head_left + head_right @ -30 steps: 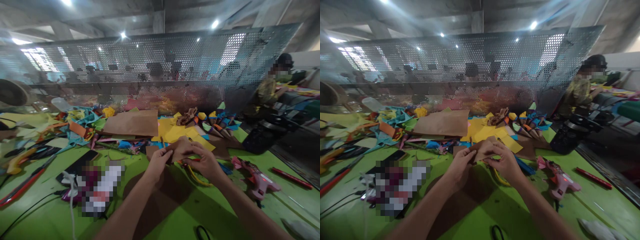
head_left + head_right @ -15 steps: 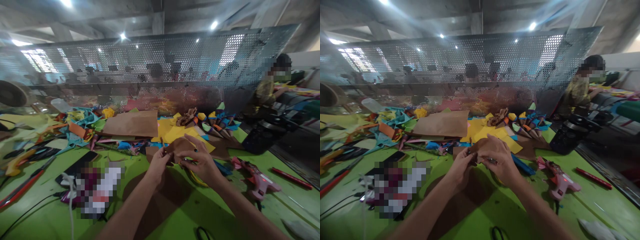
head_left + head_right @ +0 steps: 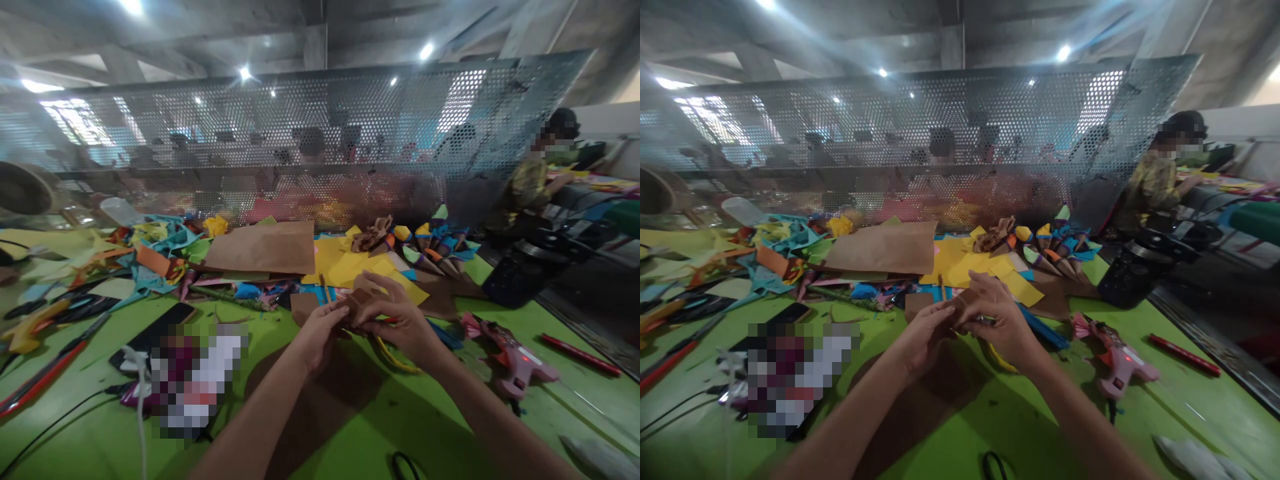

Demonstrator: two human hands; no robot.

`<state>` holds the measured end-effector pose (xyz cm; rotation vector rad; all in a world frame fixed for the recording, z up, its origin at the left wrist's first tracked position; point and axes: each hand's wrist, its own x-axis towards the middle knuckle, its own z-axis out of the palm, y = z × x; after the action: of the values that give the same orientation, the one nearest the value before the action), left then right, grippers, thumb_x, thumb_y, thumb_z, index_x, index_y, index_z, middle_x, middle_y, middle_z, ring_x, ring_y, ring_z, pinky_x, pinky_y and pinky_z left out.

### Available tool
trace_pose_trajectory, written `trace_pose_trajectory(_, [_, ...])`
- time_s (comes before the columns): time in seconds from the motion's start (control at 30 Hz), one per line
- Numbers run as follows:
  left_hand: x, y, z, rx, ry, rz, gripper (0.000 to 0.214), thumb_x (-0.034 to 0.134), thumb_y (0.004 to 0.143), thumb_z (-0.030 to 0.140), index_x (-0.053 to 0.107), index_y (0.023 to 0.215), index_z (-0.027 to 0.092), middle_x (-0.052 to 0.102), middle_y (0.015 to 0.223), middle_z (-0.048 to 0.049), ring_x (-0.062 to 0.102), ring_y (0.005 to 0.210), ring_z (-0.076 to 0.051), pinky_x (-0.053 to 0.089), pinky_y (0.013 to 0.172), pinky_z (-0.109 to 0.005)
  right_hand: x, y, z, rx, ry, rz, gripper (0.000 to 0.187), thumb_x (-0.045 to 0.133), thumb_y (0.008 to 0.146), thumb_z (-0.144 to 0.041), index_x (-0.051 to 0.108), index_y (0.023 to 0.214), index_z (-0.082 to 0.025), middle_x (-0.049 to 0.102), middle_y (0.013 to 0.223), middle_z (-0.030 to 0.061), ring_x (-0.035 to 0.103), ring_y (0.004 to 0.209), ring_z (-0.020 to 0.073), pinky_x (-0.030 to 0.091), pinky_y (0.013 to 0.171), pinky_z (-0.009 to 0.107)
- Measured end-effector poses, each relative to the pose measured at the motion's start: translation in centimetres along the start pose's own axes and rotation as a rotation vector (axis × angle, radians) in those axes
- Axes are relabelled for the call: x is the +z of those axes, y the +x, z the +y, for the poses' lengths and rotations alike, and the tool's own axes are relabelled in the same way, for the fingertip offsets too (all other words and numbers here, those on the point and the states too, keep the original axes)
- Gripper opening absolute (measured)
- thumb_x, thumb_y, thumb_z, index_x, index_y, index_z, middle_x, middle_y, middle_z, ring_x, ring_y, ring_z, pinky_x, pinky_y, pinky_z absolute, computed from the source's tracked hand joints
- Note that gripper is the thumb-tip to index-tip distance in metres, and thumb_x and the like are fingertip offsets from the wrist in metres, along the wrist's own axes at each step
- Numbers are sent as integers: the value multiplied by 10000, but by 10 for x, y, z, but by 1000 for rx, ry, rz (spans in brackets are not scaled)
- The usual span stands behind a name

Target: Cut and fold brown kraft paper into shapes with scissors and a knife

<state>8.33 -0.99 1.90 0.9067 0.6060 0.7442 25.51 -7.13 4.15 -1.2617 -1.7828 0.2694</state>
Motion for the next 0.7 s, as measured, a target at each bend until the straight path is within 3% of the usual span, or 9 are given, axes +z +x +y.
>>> trace_pose_trajectory(0.1, [3,-1,2,40,48,-4,314,755,700,310,733,964,141,693,730,-29,593,569,-101,401,555,-208,1,0,1,63,68,33,34,725,799,-293,752,786,-276,404,1484,45,369,1351,323,313,1088,509])
trace_pose_trajectory(0.2, [7,-1,1,103,68,1,349,751,711,318,738,1013,143,717,785,-48,591,587,-111,416,599,-226,1,2,5,148,119,147,62,713,791,-303,717,759,-250,503,1365,81,399,1320,312,355,1050,464])
trace_pose_trajectory(0.3, [10,0,-4,136,53,-28,323,732,739,319,747,1003,134,735,852,-76,606,664,-138,445,682,-245,1,4,11,241,155,221,115,694,783,-322,685,720,-227,616,1053,86,533,1132,287,419,950,415])
trace_pose_trajectory(0.4, [10,1,-10,141,72,-94,326,703,779,336,739,1039,142,738,930,-90,633,771,-176,464,784,-280,1,4,12,322,196,240,151,666,782,-341,663,712,-208,600,830,44,588,851,230,456,792,359])
trace_pose_trajectory(0.57, [7,0,-12,288,412,-106,317,592,877,331,704,1136,187,711,1101,-55,605,1002,-221,433,913,-309,3,2,7,415,211,283,167,656,778,-353,633,727,-196,609,732,19,560,707,189,433,680,315])
trace_pose_trajectory(0.7, [8,-2,-9,379,603,-76,329,574,889,314,688,1181,216,706,1130,-30,593,1017,-228,432,905,-300,4,2,4,443,232,305,178,658,780,-363,626,732,-194,615,716,17,557,690,184,429,650,303])
